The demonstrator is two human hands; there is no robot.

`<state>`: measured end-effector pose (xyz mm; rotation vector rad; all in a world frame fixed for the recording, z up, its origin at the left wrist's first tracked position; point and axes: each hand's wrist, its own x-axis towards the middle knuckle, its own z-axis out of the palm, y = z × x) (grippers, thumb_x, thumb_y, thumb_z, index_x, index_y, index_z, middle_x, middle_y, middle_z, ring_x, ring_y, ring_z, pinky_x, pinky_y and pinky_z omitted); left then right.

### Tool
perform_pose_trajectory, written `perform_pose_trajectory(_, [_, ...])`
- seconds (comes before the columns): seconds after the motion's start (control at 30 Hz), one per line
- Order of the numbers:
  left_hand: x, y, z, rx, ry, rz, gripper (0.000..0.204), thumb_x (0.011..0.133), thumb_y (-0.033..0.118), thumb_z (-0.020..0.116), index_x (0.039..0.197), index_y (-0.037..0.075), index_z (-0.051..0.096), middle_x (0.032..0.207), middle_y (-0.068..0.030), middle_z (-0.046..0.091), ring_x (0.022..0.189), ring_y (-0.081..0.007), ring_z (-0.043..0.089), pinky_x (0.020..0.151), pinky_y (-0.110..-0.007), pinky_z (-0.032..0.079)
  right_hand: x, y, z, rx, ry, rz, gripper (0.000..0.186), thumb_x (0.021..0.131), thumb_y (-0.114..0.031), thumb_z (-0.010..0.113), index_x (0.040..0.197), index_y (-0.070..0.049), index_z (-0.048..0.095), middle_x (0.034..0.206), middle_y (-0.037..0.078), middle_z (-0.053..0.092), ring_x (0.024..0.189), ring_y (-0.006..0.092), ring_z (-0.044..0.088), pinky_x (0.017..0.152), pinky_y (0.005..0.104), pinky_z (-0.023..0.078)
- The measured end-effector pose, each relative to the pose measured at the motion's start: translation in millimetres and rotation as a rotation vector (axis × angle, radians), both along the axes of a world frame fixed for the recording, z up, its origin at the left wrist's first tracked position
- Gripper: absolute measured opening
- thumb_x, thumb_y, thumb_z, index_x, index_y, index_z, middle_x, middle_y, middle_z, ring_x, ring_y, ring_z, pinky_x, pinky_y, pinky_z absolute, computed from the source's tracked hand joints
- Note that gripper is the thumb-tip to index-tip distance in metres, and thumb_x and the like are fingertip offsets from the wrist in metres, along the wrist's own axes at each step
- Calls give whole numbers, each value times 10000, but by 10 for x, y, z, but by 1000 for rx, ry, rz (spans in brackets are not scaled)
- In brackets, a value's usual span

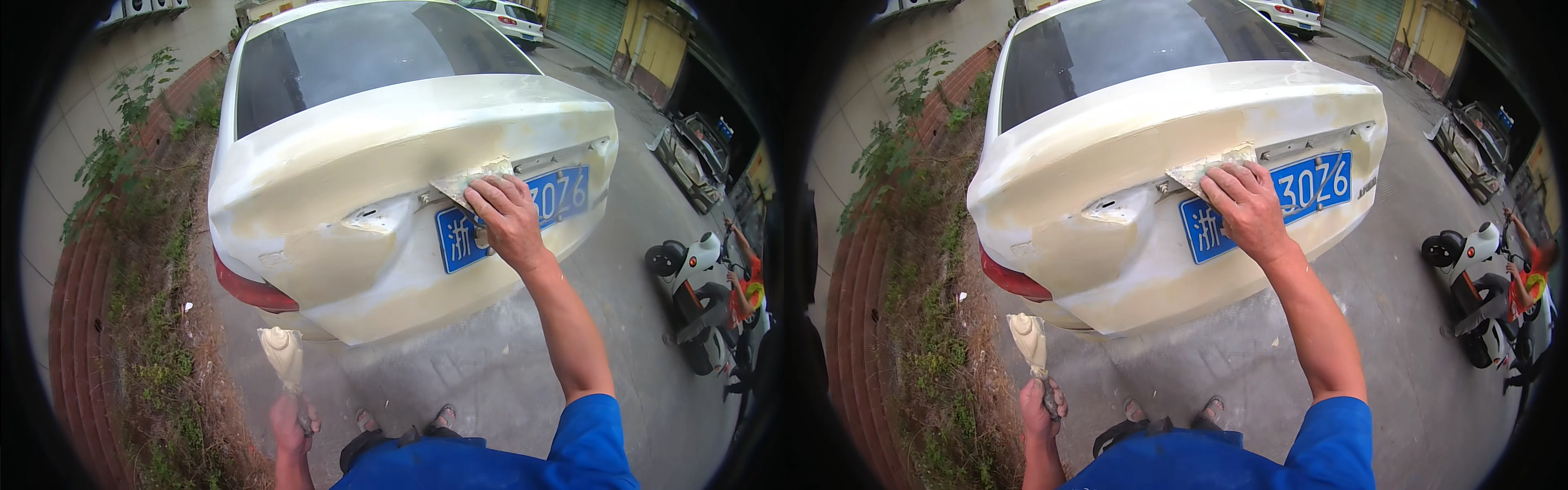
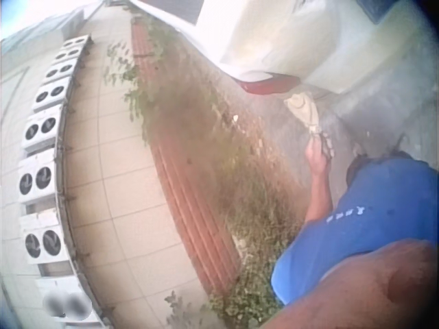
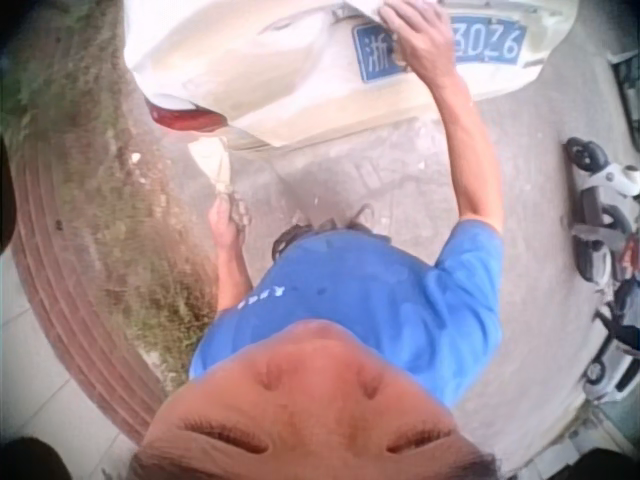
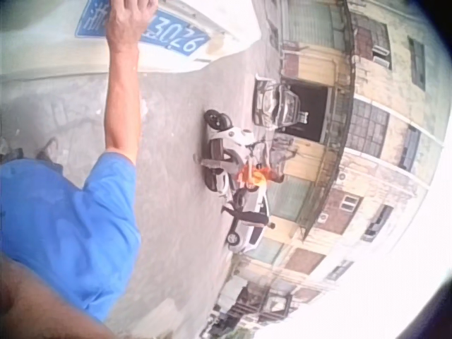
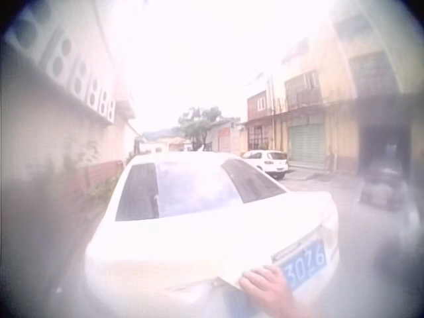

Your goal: The person applies a white body filler to the rear bumper of a white sedan using a metal putty knife, then smooths and levels the filler with a yellow plastic scraper. The person repeatedly adds and spreads filler over the damaged area around the license plate.

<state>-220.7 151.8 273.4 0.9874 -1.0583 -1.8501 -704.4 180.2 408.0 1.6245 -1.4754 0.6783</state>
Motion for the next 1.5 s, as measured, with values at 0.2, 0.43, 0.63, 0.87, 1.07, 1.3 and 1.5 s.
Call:
perform_pose_trajectory(0.2, [-225, 144, -131, -19, -28, 21, 398, 1035, 392, 511, 947, 5, 538, 617, -79, 552, 411, -159, 485, 385, -279, 408, -360, -68, -118, -76, 89, -2, 366, 800, -25, 612, 1157, -70, 682, 1214, 78, 663, 1172, 280, 604, 1043, 489, 441])
perform_pose_trajectory(0.43, [-621, 243, 8, -1, -172, -46, 229, 1011, 287, 533, 948, 70, 576, 633, -42, 512, 481, -146, 470, 423, -269, 397, -41, 450, -191, -129, -195, 59, 292, 810, -67, 649, 1102, -65, 656, 1144, 78, 663, 1088, 249, 626, 980, 431, 465])
perform_pose_trajectory(0.63, [-998, 302, 64, -205, -328, -361, 92, 951, 162, 602, 933, 76, 576, 609, -23, 510, 478, -125, 472, 430, -281, 405, 660, 1312, -846, -445, -1447, 293, 274, 971, -55, 599, 1230, 13, 660, 1146, 86, 700, 1017, 178, 662, 867, 298, 532])
perform_pose_trajectory(0.87, [-1305, 226, -265, -214, -120, -815, 143, 854, 100, 630, 897, -20, 565, 583, -98, 575, 403, -181, 533, 382, -291, 438, 1732, 1743, -1979, -1047, -2214, 466, 311, 953, -55, 614, 1249, 38, 626, 1122, 70, 692, 947, 112, 644, 851, 278, 524])
perform_pose_trajectory(1.07, [-1189, -67, -588, -299, -171, -1274, 250, 779, 26, 619, 1005, -76, 590, 1048, -237, 647, 788, -260, 679, 685, -368, 583, 3045, 1601, -2348, -1488, -2120, 375, 295, 950, -10, 603, 1234, -3, 525, 1172, 91, 639, 1077, 167, 615, 957, 366, 492])
perform_pose_trajectory(1.3, [-544, 12, -947, -232, -299, -1744, 351, 790, 10, 624, 1130, -74, 591, 1040, -207, 681, 874, -292, 694, 782, -410, 586, 4554, 1342, -2674, -1941, -1962, 98, 293, 923, 13, 617, 1208, -13, 551, 1089, 48, 650, 1005, 114, 609, 895, 288, 473])
perform_pose_trajectory(1.5, [44, 237, -1256, -389, -518, -1902, 164, 816, -18, 638, 974, -34, 678, 913, -119, 720, 834, -185, 681, 782, -319, 548, 5400, 1288, -3127, -2046, -2033, 38, 286, 936, 24, 599, 1220, 7, 562, 1092, 80, 665, 1020, 147, 635, 913, 301, 490])
